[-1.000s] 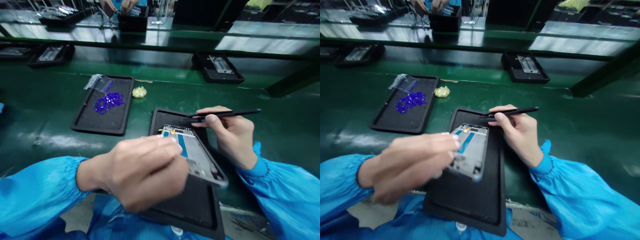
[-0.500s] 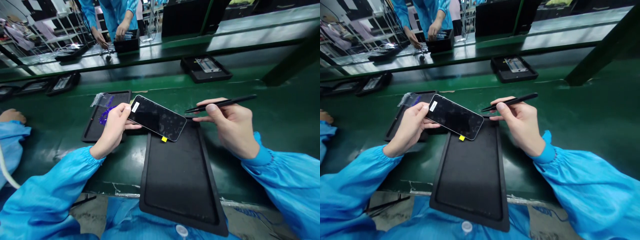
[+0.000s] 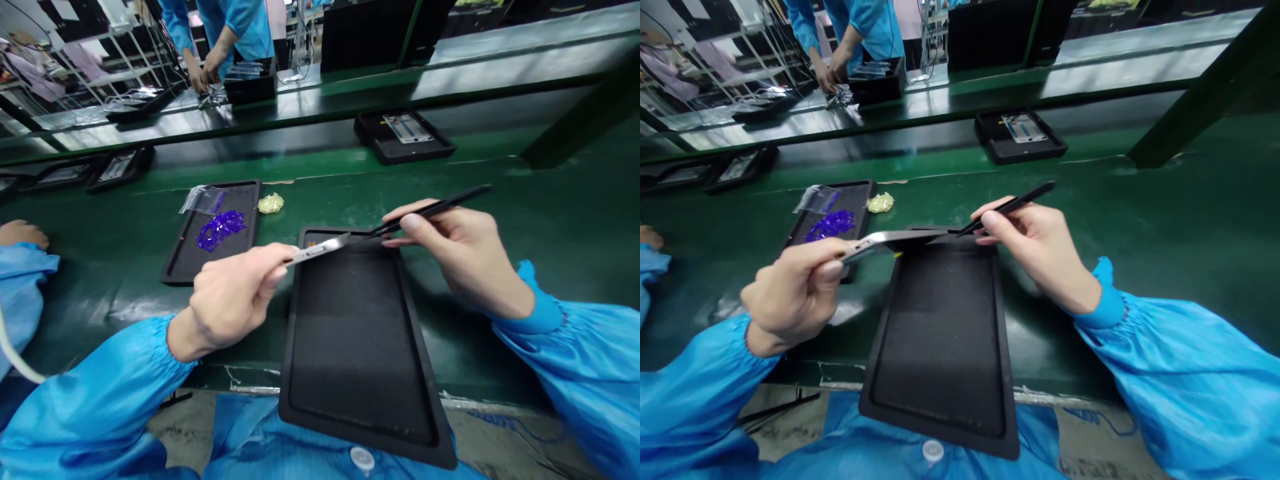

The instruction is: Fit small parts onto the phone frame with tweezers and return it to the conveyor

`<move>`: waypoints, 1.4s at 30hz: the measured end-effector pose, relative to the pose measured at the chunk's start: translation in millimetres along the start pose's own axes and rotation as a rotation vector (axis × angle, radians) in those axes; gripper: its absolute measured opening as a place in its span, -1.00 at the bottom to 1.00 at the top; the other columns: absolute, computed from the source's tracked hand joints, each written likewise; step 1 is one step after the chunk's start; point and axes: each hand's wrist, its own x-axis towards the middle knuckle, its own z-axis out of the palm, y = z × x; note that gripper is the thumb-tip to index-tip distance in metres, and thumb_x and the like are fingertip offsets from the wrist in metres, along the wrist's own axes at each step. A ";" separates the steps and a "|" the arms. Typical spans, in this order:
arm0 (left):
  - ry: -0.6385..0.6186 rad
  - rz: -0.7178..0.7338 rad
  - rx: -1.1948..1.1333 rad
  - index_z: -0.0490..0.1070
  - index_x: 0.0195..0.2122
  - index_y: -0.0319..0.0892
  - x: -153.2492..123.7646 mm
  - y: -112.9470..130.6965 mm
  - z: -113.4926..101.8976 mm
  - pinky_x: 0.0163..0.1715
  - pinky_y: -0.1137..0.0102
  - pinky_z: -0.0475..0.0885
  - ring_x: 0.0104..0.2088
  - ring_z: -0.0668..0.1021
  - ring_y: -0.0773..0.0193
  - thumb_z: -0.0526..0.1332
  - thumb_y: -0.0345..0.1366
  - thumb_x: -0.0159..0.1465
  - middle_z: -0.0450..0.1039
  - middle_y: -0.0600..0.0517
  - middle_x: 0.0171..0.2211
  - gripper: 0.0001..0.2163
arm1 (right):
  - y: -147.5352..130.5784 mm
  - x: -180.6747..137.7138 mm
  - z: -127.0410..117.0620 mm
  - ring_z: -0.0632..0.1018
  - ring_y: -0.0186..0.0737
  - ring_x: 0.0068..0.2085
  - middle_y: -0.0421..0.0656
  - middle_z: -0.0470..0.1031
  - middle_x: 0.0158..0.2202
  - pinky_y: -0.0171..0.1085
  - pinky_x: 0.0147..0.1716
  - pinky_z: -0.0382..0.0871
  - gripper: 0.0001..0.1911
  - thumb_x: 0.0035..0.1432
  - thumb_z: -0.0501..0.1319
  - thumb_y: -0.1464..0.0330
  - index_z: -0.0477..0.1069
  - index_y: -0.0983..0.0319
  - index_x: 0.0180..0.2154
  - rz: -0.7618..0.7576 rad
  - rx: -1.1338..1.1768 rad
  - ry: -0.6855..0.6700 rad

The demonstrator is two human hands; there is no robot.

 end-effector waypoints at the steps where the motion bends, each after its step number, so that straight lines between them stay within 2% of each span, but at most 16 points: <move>1: -0.034 0.034 0.001 0.47 -0.12 -0.18 -0.3 2.7 -1.4 -0.35 0.62 0.43 -0.40 0.59 0.43 0.10 -0.39 0.44 0.56 0.09 -0.33 -0.85 | -2.8 -2.4 -0.7 0.63 -0.16 -0.28 -0.15 0.58 -0.25 -0.20 -0.25 0.60 -0.71 0.26 0.31 0.11 0.59 0.21 -0.23 0.025 -0.066 -0.081; 2: -0.038 0.042 0.003 0.46 -0.12 -0.20 -0.7 3.8 -1.5 -0.33 0.62 0.43 -0.40 0.59 0.43 0.10 -0.41 0.44 0.56 0.08 -0.34 -0.85 | -5.0 -4.8 -1.1 0.63 -0.12 -0.29 -0.14 0.60 -0.26 -0.18 -0.24 0.57 -0.68 0.27 0.30 0.07 0.59 0.20 -0.24 0.024 -0.136 -0.146; 6: 0.142 0.032 0.080 0.45 -0.09 -0.20 -3.8 -1.7 4.4 -0.37 0.65 0.39 -0.45 0.54 0.50 0.13 -0.43 0.43 0.57 0.08 -0.26 -0.87 | -5.3 -11.5 -0.2 0.61 -0.02 -0.19 -0.12 0.62 -0.20 -0.10 -0.15 0.47 -0.66 0.31 0.22 0.03 0.59 0.13 -0.24 -0.104 -0.326 -0.273; 8: 0.148 0.030 0.075 0.45 -0.10 -0.20 -4.7 -3.4 5.6 -0.37 0.66 0.38 -0.45 0.55 0.51 0.12 -0.43 0.43 0.57 0.09 -0.27 -0.87 | -2.2 -12.6 0.7 0.61 -0.02 -0.16 -0.13 0.62 -0.17 -0.10 -0.13 0.45 -0.70 0.33 0.20 0.07 0.58 0.12 -0.21 -0.132 -0.350 -0.310; 13: -0.030 0.023 -0.044 0.48 -0.10 -0.23 0.8 -0.9 -2.9 -0.32 0.61 0.49 -0.40 0.62 0.40 0.09 -0.40 0.43 0.59 0.04 -0.31 -0.83 | 2.0 -13.4 2.3 0.61 -0.05 -0.19 -0.14 0.62 -0.17 -0.12 -0.17 0.45 -0.75 0.35 0.20 0.14 0.57 0.12 -0.20 -0.161 -0.372 -0.345; 17: -0.151 0.073 -0.151 0.49 -0.11 -0.24 2.1 -0.9 -6.6 -0.19 0.61 0.54 -0.28 0.68 0.32 0.06 -0.44 0.42 0.62 -0.01 -0.24 -0.79 | -0.7 -9.9 -2.3 0.61 -0.08 -0.22 -0.11 0.62 -0.21 -0.16 -0.20 0.46 -0.72 0.34 0.21 0.13 0.58 0.17 -0.23 -0.143 -0.380 -0.312; 20: -0.199 0.265 -0.184 0.50 -0.16 -0.18 -6.7 5.4 -1.2 -0.05 0.49 0.57 -0.09 0.66 0.21 0.08 -0.43 0.39 0.61 -0.05 -0.13 -0.81 | -3.8 -0.6 -10.9 0.61 -0.12 -0.28 -0.09 0.60 -0.28 -0.17 -0.23 0.52 -0.70 0.30 0.28 0.12 0.58 0.23 -0.24 -0.035 -0.307 -0.079; 23: -0.201 0.562 -0.137 0.52 -0.17 -0.19 -19.0 18.4 9.1 0.01 0.22 0.60 -0.02 0.63 0.06 0.19 -0.35 0.35 0.59 -0.11 -0.09 -0.88 | -5.4 8.4 -17.1 0.61 -0.14 -0.30 -0.09 0.54 -0.31 -0.16 -0.24 0.60 -0.69 0.18 0.40 0.13 0.57 0.27 -0.29 0.024 -0.055 0.189; 25: -0.223 0.739 -0.119 0.52 -0.14 -0.23 -24.4 26.2 15.9 -0.05 0.16 0.61 -0.07 0.64 0.02 0.22 -0.30 0.34 0.59 -0.16 -0.11 -0.85 | -6.0 9.4 -15.6 0.60 -0.17 -0.29 -0.09 0.51 -0.29 -0.18 -0.25 0.62 -0.69 0.14 0.44 0.14 0.57 0.28 -0.34 0.058 0.094 0.205; 27: -0.299 0.834 -0.156 0.52 -0.15 -0.25 -26.3 30.3 21.6 -0.14 0.22 0.62 -0.15 0.65 0.07 0.18 -0.31 0.35 0.60 -0.16 -0.15 -0.84 | -6.8 5.3 -8.9 0.60 -0.20 -0.28 -0.09 0.51 -0.27 -0.21 -0.25 0.64 -0.71 0.15 0.43 0.15 0.58 0.26 -0.36 0.135 0.171 0.116; 29: -0.384 0.762 -0.255 0.51 -0.21 -0.23 -26.0 30.2 26.7 -0.24 0.33 0.60 -0.25 0.64 0.19 0.13 -0.35 0.37 0.60 -0.09 -0.20 -0.84 | -8.4 -1.9 0.7 0.60 -0.20 -0.27 -0.10 0.53 -0.28 -0.21 -0.25 0.66 -0.71 0.16 0.42 0.14 0.60 0.25 -0.35 0.228 0.210 0.004; 32: -0.401 0.465 -0.363 0.46 -0.26 -0.21 -24.8 23.8 34.3 -0.37 0.41 0.53 -0.35 0.61 0.30 0.07 -0.42 0.41 0.59 0.01 -0.27 -0.82 | -12.5 -11.8 13.7 0.64 -0.18 -0.29 -0.09 0.58 -0.31 -0.22 -0.26 0.67 -0.69 0.17 0.41 0.09 0.62 0.23 -0.32 0.339 0.244 -0.131; 34: -0.399 0.240 -0.386 0.43 -0.16 -0.24 -24.4 18.1 39.2 -0.31 0.40 0.53 -0.29 0.61 0.29 0.05 -0.39 0.46 0.57 0.01 -0.24 -0.83 | -15.3 -15.6 18.8 0.65 -0.18 -0.31 -0.09 0.61 -0.30 -0.25 -0.26 0.66 -0.69 0.16 0.41 0.09 0.62 0.23 -0.32 0.382 0.278 -0.189; 36: -0.429 0.090 -0.407 0.38 -0.02 -0.27 -24.5 13.4 43.1 -0.16 0.37 0.52 -0.16 0.59 0.26 0.04 -0.32 0.49 0.55 -0.04 -0.14 -0.81 | -16.7 -17.6 21.2 0.67 -0.19 -0.31 -0.09 0.63 -0.29 -0.28 -0.26 0.65 -0.70 0.16 0.42 0.10 0.62 0.22 -0.30 0.411 0.306 -0.232; 39: -0.463 0.023 -0.442 0.33 0.04 -0.26 -25.2 10.8 46.9 -0.04 0.34 0.49 -0.06 0.56 0.23 0.04 -0.27 0.50 0.51 -0.05 -0.06 -0.78 | -15.5 -19.5 22.7 0.67 -0.19 -0.31 -0.09 0.64 -0.27 -0.31 -0.28 0.65 -0.72 0.17 0.41 0.12 0.62 0.20 -0.26 0.422 0.318 -0.282; 42: -0.453 0.029 -0.427 0.35 -0.02 -0.25 -26.5 11.2 49.5 -0.09 0.32 0.49 -0.11 0.56 0.22 0.03 -0.27 0.50 0.51 -0.05 -0.12 -0.80 | -12.2 -21.3 23.8 0.67 -0.18 -0.30 -0.10 0.64 -0.27 -0.28 -0.26 0.65 -0.73 0.18 0.41 0.12 0.63 0.19 -0.25 0.417 0.317 -0.323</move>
